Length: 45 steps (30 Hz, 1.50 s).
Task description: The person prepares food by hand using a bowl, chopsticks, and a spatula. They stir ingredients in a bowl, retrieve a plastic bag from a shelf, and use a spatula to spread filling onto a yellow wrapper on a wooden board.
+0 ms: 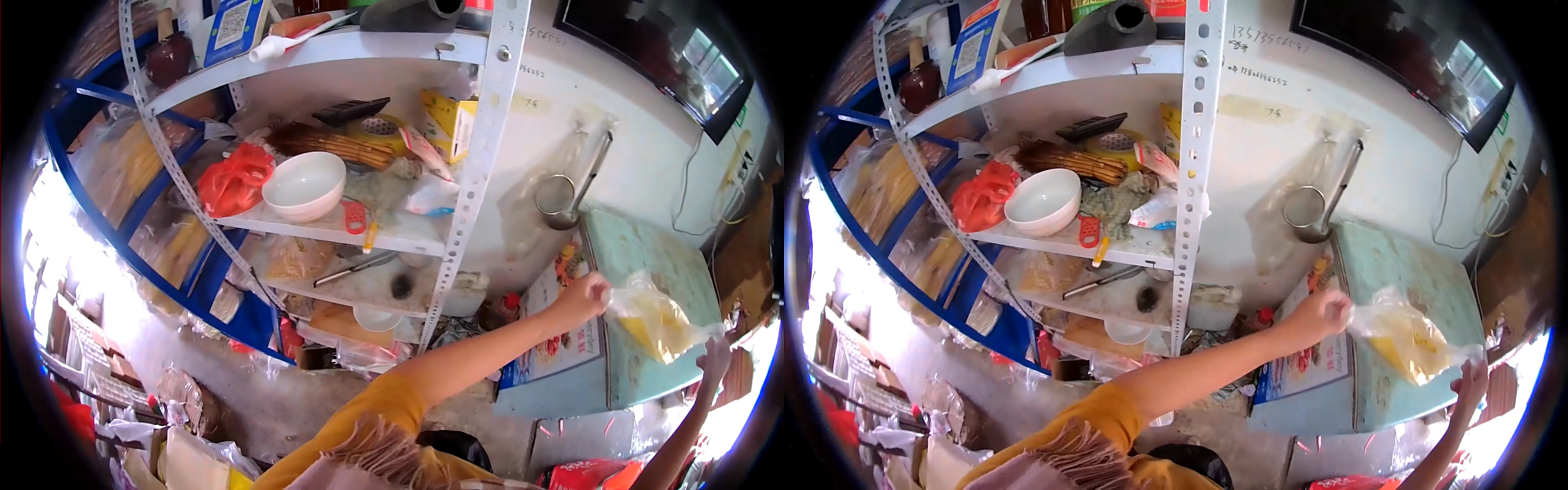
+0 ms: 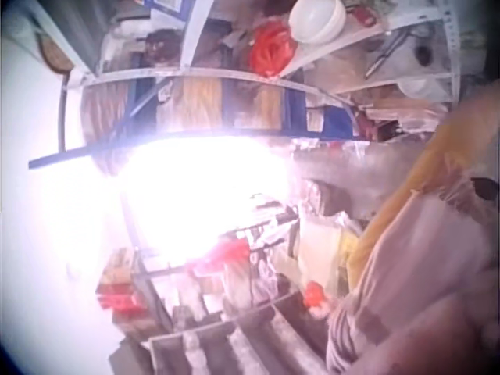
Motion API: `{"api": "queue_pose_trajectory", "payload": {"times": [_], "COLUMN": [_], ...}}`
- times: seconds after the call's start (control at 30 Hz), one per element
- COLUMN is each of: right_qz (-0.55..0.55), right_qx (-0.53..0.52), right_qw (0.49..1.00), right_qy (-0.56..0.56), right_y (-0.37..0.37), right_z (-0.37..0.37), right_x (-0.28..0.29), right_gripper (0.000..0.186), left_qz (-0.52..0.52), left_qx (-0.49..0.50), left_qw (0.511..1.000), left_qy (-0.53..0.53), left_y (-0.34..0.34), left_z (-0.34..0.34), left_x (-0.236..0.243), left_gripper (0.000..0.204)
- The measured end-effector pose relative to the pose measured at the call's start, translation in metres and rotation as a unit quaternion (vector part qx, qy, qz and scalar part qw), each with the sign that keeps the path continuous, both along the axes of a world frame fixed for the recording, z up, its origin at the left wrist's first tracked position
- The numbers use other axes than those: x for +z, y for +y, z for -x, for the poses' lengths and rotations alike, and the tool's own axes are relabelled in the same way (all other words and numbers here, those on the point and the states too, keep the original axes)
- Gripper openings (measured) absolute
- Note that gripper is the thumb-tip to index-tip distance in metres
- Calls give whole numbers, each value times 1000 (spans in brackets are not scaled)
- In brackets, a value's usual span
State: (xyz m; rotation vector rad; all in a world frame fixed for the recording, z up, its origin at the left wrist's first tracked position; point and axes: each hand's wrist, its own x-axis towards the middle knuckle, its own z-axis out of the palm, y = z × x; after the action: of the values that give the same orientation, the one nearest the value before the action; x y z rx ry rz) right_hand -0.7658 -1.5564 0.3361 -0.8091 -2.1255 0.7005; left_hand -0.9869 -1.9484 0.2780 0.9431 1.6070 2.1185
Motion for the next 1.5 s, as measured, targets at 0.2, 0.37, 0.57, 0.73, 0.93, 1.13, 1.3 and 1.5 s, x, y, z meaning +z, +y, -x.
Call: {"api": "queue_pose_trajectory", "payload": {"times": [0.2, 0.37, 0.57, 0.73, 0.93, 1.13, 1.3, 1.5], "right_qz": [-178, -294, -361, -490, -524, -472, -387, -268], "right_qx": [-84, 353, 568, 507, 431, 471, 483, 382], "right_qw": [980, 887, 731, 708, 735, 745, 781, 883], "right_qy": [-35, 54, 113, -35, 2, -11, 85, 61], "right_y": [-158, -307, -548, -642, -672, -668, -650, -632], "right_z": [35, 91, 183, 315, 386, 391, 366, 354], "right_x": [52, 48, 92, 92, 48, 64, 80, 78], "right_gripper": [35, 13, 24, 47, 63, 69, 61, 59], "left_qz": [84, 120, 224, 326, 571, 549, 563, 476], "left_qx": [-55, 76, 401, 420, 315, 316, 284, 429], "left_qw": [994, 990, 849, 732, 654, 625, 645, 598], "left_qy": [32, 10, 262, 425, 382, 457, 432, 481], "left_y": [-147, -294, -463, -538, -590, -622, -621, -609], "left_z": [-24, -26, 32, 173, 166, 134, 132, 200], "left_x": [-30, 13, 78, 91, 86, 79, 90, 102], "left_gripper": [30, 24, 15, 22, 27, 23, 18, 14]}}
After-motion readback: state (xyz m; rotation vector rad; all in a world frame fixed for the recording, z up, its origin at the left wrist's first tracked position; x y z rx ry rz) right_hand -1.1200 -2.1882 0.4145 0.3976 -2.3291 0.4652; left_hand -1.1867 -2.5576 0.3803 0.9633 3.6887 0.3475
